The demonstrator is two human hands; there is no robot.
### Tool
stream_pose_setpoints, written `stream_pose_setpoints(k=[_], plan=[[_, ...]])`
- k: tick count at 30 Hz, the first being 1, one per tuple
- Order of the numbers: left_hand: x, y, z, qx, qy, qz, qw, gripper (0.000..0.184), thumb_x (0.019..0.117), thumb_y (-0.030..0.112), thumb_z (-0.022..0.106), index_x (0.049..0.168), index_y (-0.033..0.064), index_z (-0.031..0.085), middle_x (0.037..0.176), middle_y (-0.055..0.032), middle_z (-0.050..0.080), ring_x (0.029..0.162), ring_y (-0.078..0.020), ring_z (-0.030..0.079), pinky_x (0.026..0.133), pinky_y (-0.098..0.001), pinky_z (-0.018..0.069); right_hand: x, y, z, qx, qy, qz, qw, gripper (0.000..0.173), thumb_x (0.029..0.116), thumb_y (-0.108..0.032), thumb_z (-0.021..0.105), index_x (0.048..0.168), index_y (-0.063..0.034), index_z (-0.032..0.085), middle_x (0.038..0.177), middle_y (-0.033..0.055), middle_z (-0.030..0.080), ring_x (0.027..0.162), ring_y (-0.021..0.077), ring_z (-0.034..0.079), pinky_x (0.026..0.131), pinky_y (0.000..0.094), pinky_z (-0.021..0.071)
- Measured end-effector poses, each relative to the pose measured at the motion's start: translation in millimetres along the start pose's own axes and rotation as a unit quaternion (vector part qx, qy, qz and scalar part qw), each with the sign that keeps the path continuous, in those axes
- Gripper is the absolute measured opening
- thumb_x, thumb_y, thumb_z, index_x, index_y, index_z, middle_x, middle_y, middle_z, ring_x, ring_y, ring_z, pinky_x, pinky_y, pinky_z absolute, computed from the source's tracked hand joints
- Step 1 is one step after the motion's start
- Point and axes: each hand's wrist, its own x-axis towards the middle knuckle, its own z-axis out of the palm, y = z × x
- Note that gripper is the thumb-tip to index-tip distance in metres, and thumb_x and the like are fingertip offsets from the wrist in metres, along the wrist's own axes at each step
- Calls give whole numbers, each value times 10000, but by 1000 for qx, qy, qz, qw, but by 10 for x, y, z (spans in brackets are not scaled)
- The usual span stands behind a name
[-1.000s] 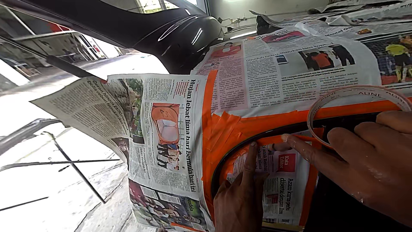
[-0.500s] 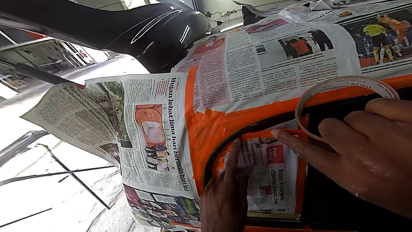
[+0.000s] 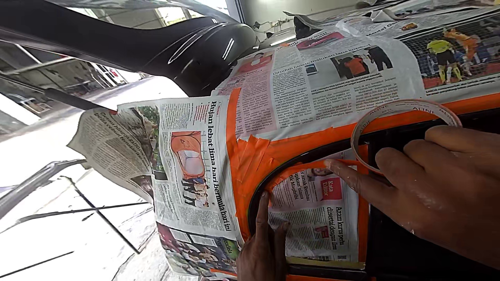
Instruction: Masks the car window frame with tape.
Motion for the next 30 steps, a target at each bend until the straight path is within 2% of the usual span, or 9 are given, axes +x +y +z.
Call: stream_pose_setpoints(k=[3,6,9,13,16,19,22,25,30], plan=[[121,59,36,19,28,29,999,667,1062,515,425,1542,53,431,616,42,537,471,-115,468,433,-336,426,18,16,-14,11,-2,0,1000,451,997,66,329,1337,-7,617,663,100,451,484,245,373,490,389,286],[209,219,70,12,34,36,999,676,1062,531,409,1541,54,433,645,26,604,496,-124,523,457,-351,467,27,29,-24,12,-4,-3,1000,445,990,67,332,1311,3,633,671,102,460,485,244,388,485,386,291],[272,316,77,-1,37,47,998,681,1058,537,419,1538,54,436,651,28,618,498,-119,527,463,-341,468,29,24,-23,20,4,3,1000,424,988,59,347,1283,9,648,658,93,466,484,244,405,479,379,304],[306,354,40,7,40,63,997,679,1059,549,405,1520,55,466,596,38,527,467,-119,465,437,-333,419,50,29,-42,28,4,2,1000,415,992,45,359,1282,7,653,640,78,457,482,240,412,473,370,310],[314,349,32,18,44,69,996,668,1059,538,417,1512,51,478,584,36,515,462,-126,455,447,-339,412,51,31,-75,26,-9,-3,1000,426,987,49,355,1297,7,644,644,80,457,482,241,418,469,369,315],[319,347,34,21,53,71,996,652,1055,529,436,1514,68,485,582,31,522,458,-128,446,452,-339,403,12,-25,-134,33,-21,4,999,449,992,36,365,1345,-35,633,655,92,475,471,245,421,458,363,309],[325,342,19,28,51,73,996,646,1055,534,430,1509,79,495,583,30,535,457,-129,454,454,-342,404,-59,-51,-275,41,-58,3,997,437,1009,50,370,1370,-23,604,665,116,500,483,272,455,459,380,347],[331,331,2,33,47,74,996,639,1056,536,424,1521,102,485,583,37,533,455,-128,450,454,-339,397,-147,-26,-297,61,-54,35,996,419,1011,20,411,1349,-50,647,647,116,518,468,272,470,457,376,368],[345,312,9,37,51,82,995,628,1052,522,449,1514,98,492,579,40,526,458,-126,456,458,-334,407,-284,75,-312,51,-106,71,990,447,1008,20,464,1410,-100,615,705,154,534,500,307,509,482,404,418]])
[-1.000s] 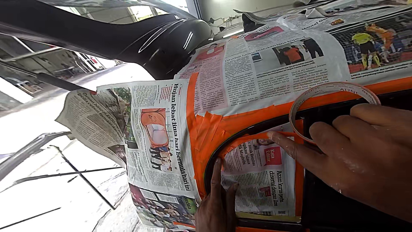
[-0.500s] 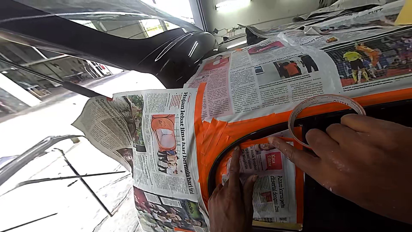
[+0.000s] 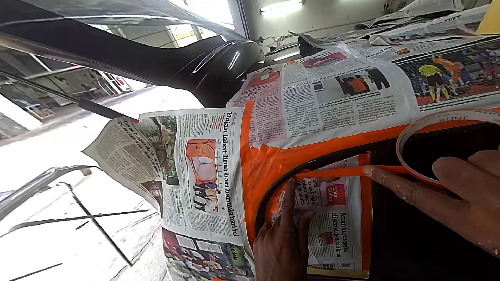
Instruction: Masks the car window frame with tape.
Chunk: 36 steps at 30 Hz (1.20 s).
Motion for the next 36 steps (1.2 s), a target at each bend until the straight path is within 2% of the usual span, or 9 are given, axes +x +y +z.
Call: stream_pose_setpoints(k=[2,6,10,15,19,25,30,36], plan=[[2,-17,18,-9,6,5,1000,619,1053,514,453,1508,98,497,580,38,521,464,-123,454,467,-334,408,39,81,-3,-27,-20,-12,999,485,990,41,486,1440,-109,592,679,149,530,488,310,521,484,419,441],[16,-59,58,-18,13,18,1000,614,1049,502,475,1500,86,501,612,27,581,490,-122,497,496,-341,440,110,147,147,-56,12,-26,998,532,964,63,422,1454,-92,559,673,124,491,450,276,459,447,408,384],[64,-47,90,-20,14,33,999,593,1051,504,469,1504,124,506,661,28,622,525,-124,534,518,-340,463,151,114,116,-50,15,-22,998,524,946,53,441,1439,-69,569,670,121,498,437,265,445,433,395,358],[90,-6,80,-17,14,37,999,607,1045,511,476,1496,106,516,653,24,622,518,-122,530,511,-335,455,159,94,86,-50,8,-18,999,508,951,46,450,1426,-72,588,672,115,507,437,252,449,428,378,352],[146,42,83,-11,9,55,998,585,1047,506,474,1509,148,505,639,26,611,511,-124,526,511,-338,445,150,97,89,-31,7,-15,999,499,955,13,461,1429,-76,587,670,109,506,435,248,452,415,367,344],[238,153,77,-11,-1,67,998,584,1041,500,491,1528,178,489,609,44,573,494,-115,495,498,-326,420,129,74,28,-9,-27,-6,1000,488,968,-52,512,1449,-103,579,655,102,526,448,252,484,435,370,383],[253,183,38,3,-7,68,998,568,1041,478,503,1507,153,516,593,36,573,480,-129,502,487,-333,423,72,-13,147,13,25,28,999,471,976,-44,438,1407,-114,616,643,77,474,421,221,414,409,348,319],[269,174,17,14,-3,76,997,537,1046,447,500,1489,146,539,579,35,567,468,-130,498,478,-335,419,114,-60,96,24,8,47,999,452,939,-70,529,1373,-106,650,602,63,492,408,213,442,398,333,339]])
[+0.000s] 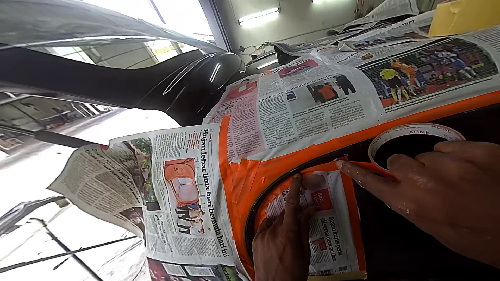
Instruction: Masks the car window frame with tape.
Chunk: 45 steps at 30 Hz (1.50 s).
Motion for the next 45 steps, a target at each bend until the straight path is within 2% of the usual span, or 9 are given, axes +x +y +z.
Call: stream_pose_setpoints(k=[4,8,10,14,19,23,25,29,45], plan=[[13,-15,-18,5,-8,-1,1000,515,1047,431,506,1465,135,560,592,34,575,485,-135,517,480,-334,427,-107,-161,-302,58,-78,2,995,422,1050,-46,414,1448,-53,556,658,140,497,459,311,468,440,422,354],[2,-9,-17,6,-14,0,1000,513,1049,419,506,1470,129,553,602,27,578,491,-142,521,484,-335,429,-13,17,-222,2,-77,3,997,452,948,9,540,1389,-58,615,655,135,542,451,287,512,432,401,411],[9,-9,-29,6,-22,0,1000,516,1052,412,503,1478,124,545,605,22,585,494,-145,526,483,-339,431,28,79,-153,-24,-64,-4,998,444,951,-42,558,1388,-73,625,644,113,540,439,260,495,426,371,389],[26,-15,-35,5,-20,5,1000,508,1053,408,507,1461,111,559,602,16,587,488,-147,526,484,-338,429,-52,36,-119,20,-40,14,999,385,1052,-225,458,1363,-124,661,636,106,534,431,274,496,408,389,396],[32,-16,-14,-2,-24,13,1000,509,1053,388,512,1476,107,542,617,20,600,507,-144,538,500,-338,442,-60,85,-26,54,-2,30,998,416,1019,-291,456,1350,-184,684,616,45,504,411,223,461,380,359,357],[35,-37,-24,7,-33,14,999,494,1057,377,508,1469,107,548,637,19,619,516,-146,555,499,-338,450,-133,-105,-367,132,-109,68,983,409,1088,-263,452,1464,-148,566,701,157,551,500,336,536,451,446,422],[36,-37,-31,6,-38,12,999,490,1056,367,515,1469,106,547,634,20,608,511,-144,545,498,-339,442,-122,-111,-416,126,-133,85,979,396,1084,-198,457,1458,-135,570,717,174,566,533,352,562,481,455,446],[50,-20,-36,9,-36,13,999,492,1053,361,518,1465,95,553,622,10,607,496,-151,539,492,-338,437,-48,51,-271,39,-111,54,992,419,1003,-102,540,1414,-126,623,683,141,571,472,310,546,455,431,460],[91,42,-23,24,-38,25,999,479,1038,339,551,1449,93,572,643,4,621,496,-145,540,492,-323,439,4,67,53,9,-11,81,997,388,1005,-205,488,1325,-147,700,628,95,529,410,257,475,386,369,371]])
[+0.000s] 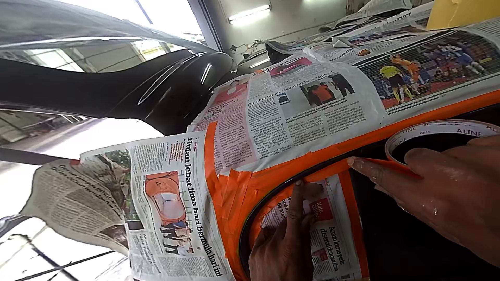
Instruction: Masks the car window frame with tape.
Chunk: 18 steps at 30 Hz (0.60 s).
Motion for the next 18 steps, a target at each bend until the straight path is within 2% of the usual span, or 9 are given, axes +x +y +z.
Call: stream_pose_setpoints(k=[6,9,14,18], plan=[[76,61,26,2,-1,21,1000,459,1043,335,536,1466,159,564,692,9,648,515,-143,565,483,-316,436,-10,20,-1,14,3,-5,1000,384,1019,-252,486,1324,-153,699,629,85,532,410,246,472,383,358,370],[141,138,35,3,-6,30,1000,455,1042,323,540,1477,192,555,695,12,661,499,-149,562,469,-318,433,-16,44,-63,6,-24,-25,999,400,1052,-269,450,1375,-146,652,650,100,538,424,267,498,387,380,393],[201,229,24,11,-23,37,999,464,1041,314,543,1488,186,540,720,7,674,501,-160,567,473,-331,435,-61,25,-40,8,-12,-21,1000,397,1038,-280,455,1355,-177,671,685,106,550,419,254,484,380,371,373],[214,263,-1,14,-33,36,999,477,1035,294,557,1486,139,542,712,-1,676,490,-169,566,471,-342,443,-99,-32,-145,16,-57,-17,998,417,1070,-275,444,1430,-133,599,672,125,530,448,291,500,411,390,381]])
